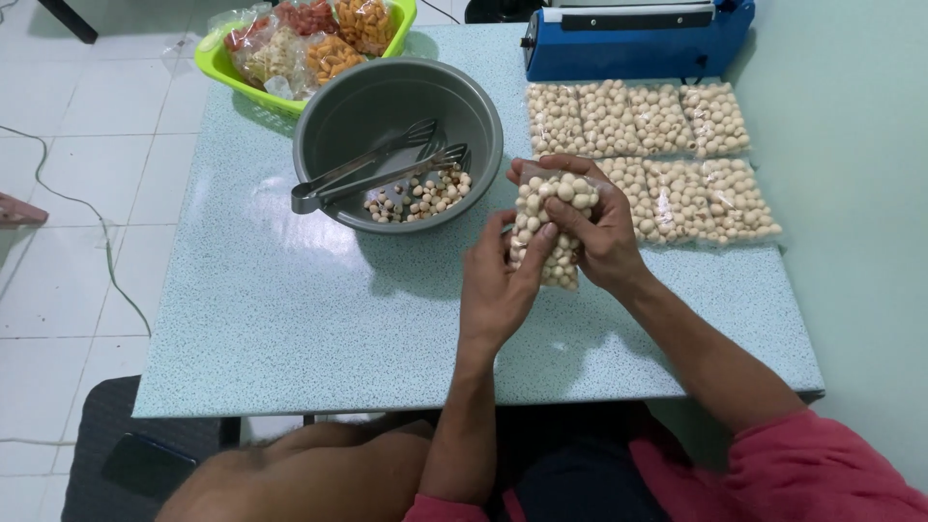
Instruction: Packaging small round snacks into plastic bags using a spoon and a small measuring cup at a table.
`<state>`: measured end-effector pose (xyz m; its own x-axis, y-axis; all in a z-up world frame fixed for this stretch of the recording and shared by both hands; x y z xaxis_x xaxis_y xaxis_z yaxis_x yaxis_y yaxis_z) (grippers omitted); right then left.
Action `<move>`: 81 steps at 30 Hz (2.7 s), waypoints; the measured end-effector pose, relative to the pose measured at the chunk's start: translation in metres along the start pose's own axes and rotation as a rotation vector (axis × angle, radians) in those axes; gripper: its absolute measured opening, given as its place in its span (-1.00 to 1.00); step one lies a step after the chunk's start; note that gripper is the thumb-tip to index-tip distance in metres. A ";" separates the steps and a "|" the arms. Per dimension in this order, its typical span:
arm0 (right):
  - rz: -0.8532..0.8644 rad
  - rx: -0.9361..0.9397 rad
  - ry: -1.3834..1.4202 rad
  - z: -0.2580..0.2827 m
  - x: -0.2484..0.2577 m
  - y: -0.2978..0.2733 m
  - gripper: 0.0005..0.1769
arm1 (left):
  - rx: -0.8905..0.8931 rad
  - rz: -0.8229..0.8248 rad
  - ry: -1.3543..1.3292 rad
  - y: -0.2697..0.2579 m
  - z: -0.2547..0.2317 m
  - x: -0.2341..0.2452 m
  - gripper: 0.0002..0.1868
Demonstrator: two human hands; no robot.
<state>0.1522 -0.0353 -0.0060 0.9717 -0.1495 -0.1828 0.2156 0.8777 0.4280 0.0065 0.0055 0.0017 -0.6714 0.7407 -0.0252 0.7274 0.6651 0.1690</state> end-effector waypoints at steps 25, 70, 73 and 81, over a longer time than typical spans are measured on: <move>-0.213 -0.321 0.365 -0.015 0.003 -0.002 -0.48 | -0.005 -0.005 0.102 -0.002 -0.004 0.001 -0.57; -0.321 -0.398 0.226 -0.012 -0.003 -0.002 -0.40 | 0.046 -0.024 0.398 0.008 0.008 0.000 -0.41; -0.225 -0.344 0.074 -0.018 0.011 -0.003 -0.50 | -0.024 -0.232 0.376 0.006 0.014 0.006 -0.53; 0.160 -0.216 -0.272 -0.001 0.032 -0.006 -0.72 | -0.277 -0.232 0.209 0.004 -0.001 0.009 -0.62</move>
<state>0.1815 -0.0450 -0.0154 0.9877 -0.0931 0.1255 0.0622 0.9710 0.2308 0.0029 0.0151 0.0026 -0.8479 0.5202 0.1020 0.5071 0.7400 0.4417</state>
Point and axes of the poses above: each hand's wrist, its own y-axis towards the middle knuckle, its own x-axis out of the back of the hand, z = x × y, the point moved 1 cm from there along y, towards the middle knuckle, and after that the axes turned 8 degrees about z, right-handed, at the moved point
